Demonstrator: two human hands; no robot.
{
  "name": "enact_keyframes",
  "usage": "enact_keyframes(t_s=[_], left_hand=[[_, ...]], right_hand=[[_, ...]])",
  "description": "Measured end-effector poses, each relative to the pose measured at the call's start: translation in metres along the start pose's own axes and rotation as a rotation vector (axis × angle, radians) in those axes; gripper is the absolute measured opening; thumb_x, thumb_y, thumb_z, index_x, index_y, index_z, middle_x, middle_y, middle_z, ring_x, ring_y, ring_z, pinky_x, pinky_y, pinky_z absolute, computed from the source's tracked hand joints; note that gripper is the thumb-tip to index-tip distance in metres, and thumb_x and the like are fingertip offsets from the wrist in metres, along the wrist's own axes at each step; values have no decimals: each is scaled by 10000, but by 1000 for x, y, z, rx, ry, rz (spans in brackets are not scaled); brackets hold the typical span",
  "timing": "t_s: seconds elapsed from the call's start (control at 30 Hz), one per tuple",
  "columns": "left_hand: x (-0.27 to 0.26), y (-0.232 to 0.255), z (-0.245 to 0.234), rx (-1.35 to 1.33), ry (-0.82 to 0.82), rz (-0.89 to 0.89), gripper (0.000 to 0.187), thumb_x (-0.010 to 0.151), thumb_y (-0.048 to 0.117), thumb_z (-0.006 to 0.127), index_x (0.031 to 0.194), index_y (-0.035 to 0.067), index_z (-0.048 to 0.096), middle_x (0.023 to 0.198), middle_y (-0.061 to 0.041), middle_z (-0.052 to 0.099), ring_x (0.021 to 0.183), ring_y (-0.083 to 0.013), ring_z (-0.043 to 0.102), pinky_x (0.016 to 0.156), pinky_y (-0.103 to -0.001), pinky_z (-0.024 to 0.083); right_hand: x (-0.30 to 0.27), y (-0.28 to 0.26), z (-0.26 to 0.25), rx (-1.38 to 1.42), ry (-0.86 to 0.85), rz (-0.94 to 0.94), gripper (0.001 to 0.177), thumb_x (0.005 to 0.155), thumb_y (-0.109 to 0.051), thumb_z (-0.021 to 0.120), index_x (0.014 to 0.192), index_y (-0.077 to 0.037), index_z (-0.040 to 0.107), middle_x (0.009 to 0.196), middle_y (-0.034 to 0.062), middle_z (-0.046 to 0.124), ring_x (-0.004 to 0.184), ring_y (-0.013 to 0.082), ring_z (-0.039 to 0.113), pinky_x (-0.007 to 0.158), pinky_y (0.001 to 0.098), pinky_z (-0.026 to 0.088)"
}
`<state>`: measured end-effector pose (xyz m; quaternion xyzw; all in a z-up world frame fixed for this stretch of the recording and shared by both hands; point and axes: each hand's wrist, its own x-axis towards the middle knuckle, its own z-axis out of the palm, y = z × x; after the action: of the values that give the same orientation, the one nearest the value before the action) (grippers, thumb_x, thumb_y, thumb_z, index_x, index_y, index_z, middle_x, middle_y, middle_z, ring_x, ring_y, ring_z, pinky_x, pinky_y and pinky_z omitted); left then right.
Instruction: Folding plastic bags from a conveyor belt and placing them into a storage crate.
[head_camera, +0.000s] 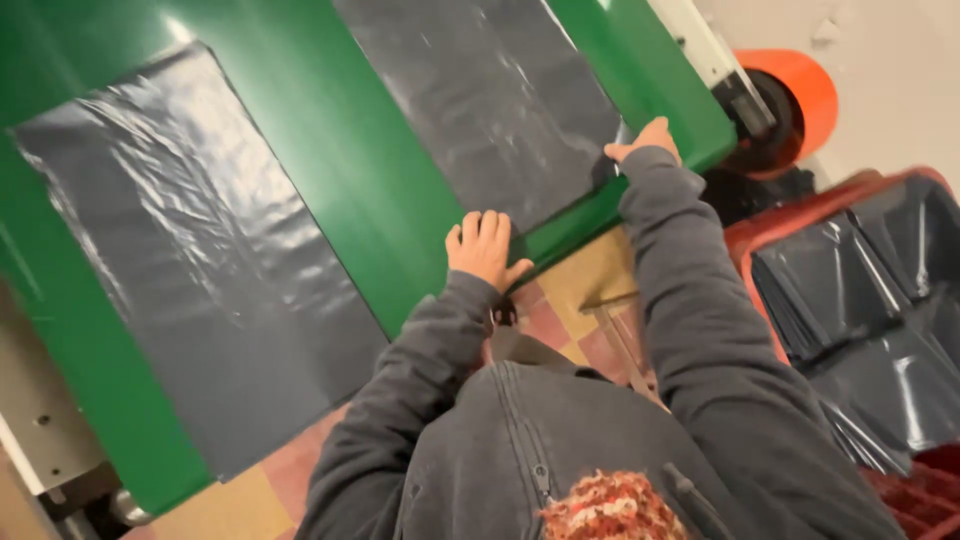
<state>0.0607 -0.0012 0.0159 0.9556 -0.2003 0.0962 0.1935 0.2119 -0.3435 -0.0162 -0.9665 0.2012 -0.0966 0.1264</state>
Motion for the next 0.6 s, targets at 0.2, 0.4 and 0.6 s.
enact_keyframes(t_s=[0.2, 0.4, 0.6], left_hand=[[30, 23, -9, 84, 74, -95, 873, 640, 667, 783, 1198, 29, 571, 1104, -119, 536, 1060, -335, 495, 811, -494, 426], [32, -9, 10, 86, 129, -66, 339, 798, 349, 739, 1014, 115, 621, 1006, -56, 586, 958, -282, 557, 712, -433, 426], [18, -45, -111, -714, -20, 69, 176, 874, 107, 693, 1031, 30, 667, 1000, -108, 678, 894, -283, 676, 766, -392, 548]], right_hand=[[52, 25, 30, 239, -327, -35, 716, 781, -382, 890, 1282, 45, 607, 1263, 251, 650, 1169, 359, 632, 996, 442, 507], [-18, -64, -105, 1091, -242, -33, 459, 839, -110, 707, 1273, -54, 567, 1075, 73, 662, 766, 197, 646, 592, 377, 527], [6, 24, -89, 1361, -703, -414, 353, 1045, -268, 709, 1176, 27, 565, 1026, 148, 668, 820, 262, 676, 719, 383, 555]])
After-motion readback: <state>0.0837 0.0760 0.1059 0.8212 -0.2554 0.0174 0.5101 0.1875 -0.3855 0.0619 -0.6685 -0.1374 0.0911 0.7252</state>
